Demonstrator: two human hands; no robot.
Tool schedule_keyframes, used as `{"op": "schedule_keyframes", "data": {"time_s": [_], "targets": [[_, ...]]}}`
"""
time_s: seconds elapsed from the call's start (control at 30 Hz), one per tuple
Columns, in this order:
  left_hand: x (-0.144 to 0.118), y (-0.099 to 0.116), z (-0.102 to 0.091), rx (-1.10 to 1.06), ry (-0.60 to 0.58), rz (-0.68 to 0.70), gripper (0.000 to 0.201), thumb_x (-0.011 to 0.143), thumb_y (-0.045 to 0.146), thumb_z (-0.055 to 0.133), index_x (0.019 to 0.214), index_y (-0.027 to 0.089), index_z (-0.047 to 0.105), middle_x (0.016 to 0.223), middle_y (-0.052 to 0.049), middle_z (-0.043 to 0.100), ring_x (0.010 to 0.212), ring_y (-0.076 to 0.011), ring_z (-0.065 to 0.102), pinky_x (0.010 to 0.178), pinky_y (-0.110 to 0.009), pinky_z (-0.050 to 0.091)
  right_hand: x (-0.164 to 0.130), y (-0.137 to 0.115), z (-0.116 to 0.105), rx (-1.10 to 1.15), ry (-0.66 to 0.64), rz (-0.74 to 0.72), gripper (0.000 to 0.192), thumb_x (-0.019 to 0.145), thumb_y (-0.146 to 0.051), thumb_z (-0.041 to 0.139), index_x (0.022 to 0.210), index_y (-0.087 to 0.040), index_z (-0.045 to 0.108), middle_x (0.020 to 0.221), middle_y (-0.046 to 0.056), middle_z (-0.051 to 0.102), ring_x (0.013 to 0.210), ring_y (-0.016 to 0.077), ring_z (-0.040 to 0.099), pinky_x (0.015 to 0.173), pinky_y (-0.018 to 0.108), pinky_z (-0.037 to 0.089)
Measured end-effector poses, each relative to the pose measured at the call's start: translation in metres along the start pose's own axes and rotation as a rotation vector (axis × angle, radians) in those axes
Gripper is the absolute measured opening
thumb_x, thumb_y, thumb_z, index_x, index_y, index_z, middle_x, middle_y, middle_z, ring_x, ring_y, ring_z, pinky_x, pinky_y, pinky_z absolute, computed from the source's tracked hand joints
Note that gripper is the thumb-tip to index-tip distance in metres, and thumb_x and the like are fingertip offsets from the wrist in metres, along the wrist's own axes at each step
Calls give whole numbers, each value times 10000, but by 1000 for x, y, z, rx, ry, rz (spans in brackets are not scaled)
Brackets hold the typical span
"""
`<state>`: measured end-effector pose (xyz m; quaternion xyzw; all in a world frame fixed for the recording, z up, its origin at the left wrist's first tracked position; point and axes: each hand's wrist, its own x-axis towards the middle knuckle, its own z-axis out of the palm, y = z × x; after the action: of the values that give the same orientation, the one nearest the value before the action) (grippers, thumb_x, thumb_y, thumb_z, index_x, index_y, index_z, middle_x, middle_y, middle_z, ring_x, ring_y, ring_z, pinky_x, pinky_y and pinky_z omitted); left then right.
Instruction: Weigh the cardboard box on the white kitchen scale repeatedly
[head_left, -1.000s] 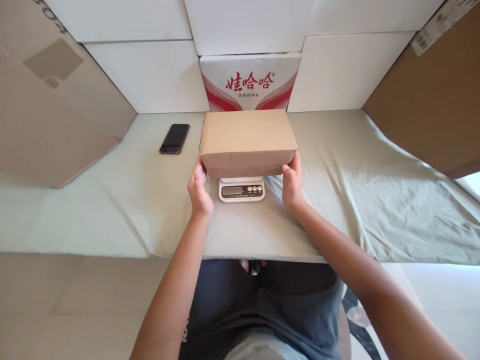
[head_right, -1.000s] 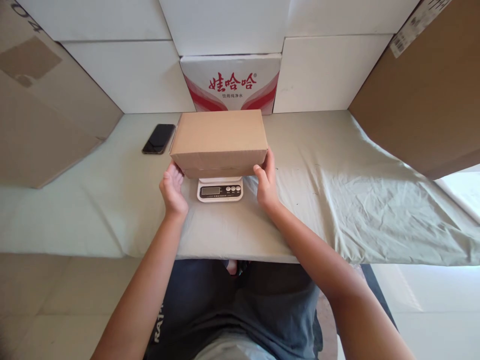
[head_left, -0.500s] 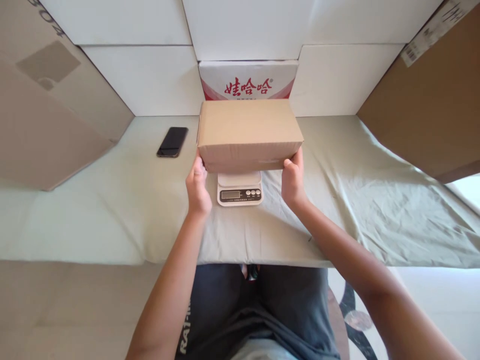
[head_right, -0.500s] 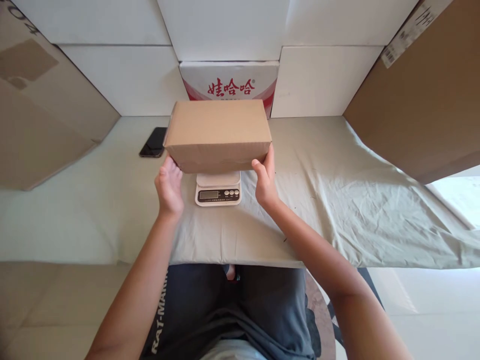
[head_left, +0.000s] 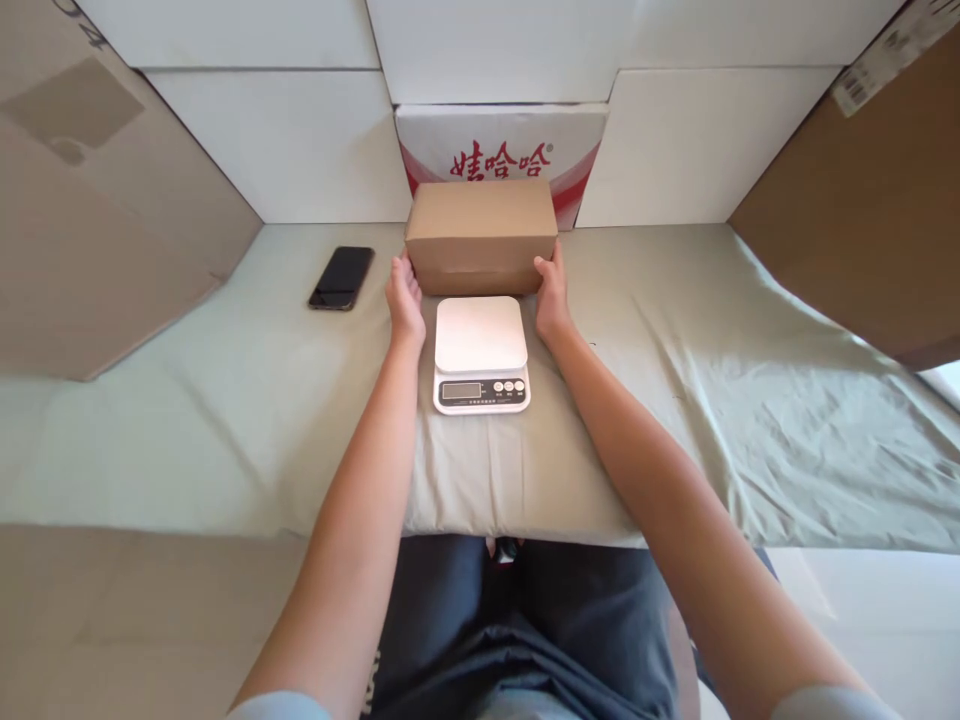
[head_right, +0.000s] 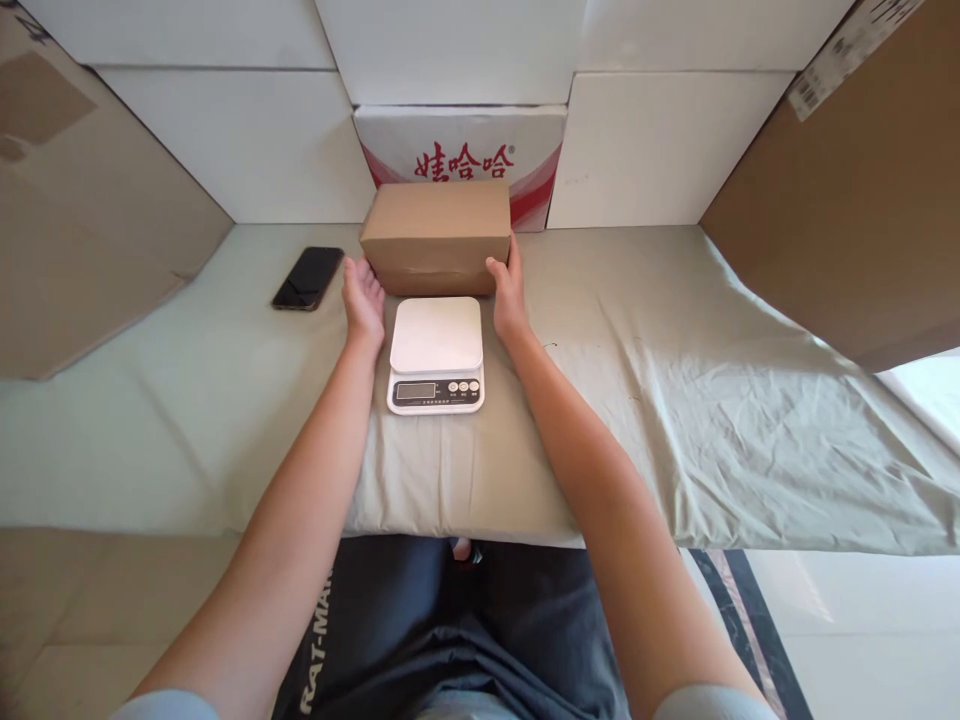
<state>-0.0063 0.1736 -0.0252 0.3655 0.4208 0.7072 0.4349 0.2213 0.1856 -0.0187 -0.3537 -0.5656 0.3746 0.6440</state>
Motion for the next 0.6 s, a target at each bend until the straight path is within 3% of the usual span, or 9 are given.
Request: {"op": "schedule_keyframes", "data": {"time_s": [0.17, 0.47, 0.6], "targets": [[-10, 6, 3, 11, 10, -17, 620, 1092, 592, 415, 1446, 147, 663, 1626, -160, 595, 1545, -241, 545, 1293, -371, 404, -10, -3, -4, 157, 77, 134, 645, 791, -570, 648, 1386, -323, 620, 1451, 20, 681, 1501, 307, 548, 1367, 529, 365], [-7, -3, 1, 66, 44, 60, 725, 948, 804, 557, 1167, 145, 766, 1382, -182, 756, 1508, -324, 580, 1242, -406, 475, -8, -8, -2, 123, 36, 151, 592, 785, -497, 638, 1349, -322, 604, 1383, 24, 716, 1482, 289, 557, 1366, 510, 357], [-5, -4, 0, 90, 76, 93, 733, 949, 800, 553, 1214, 148, 757, 1425, -180, 733, 1502, -305, 584, 1271, -421, 444, -8, -11, -1, 78, 27, 167, 578, 758, -450, 640, 1317, -308, 606, 1435, 38, 688, 1501, 293, 537, 1389, 541, 316]]}}
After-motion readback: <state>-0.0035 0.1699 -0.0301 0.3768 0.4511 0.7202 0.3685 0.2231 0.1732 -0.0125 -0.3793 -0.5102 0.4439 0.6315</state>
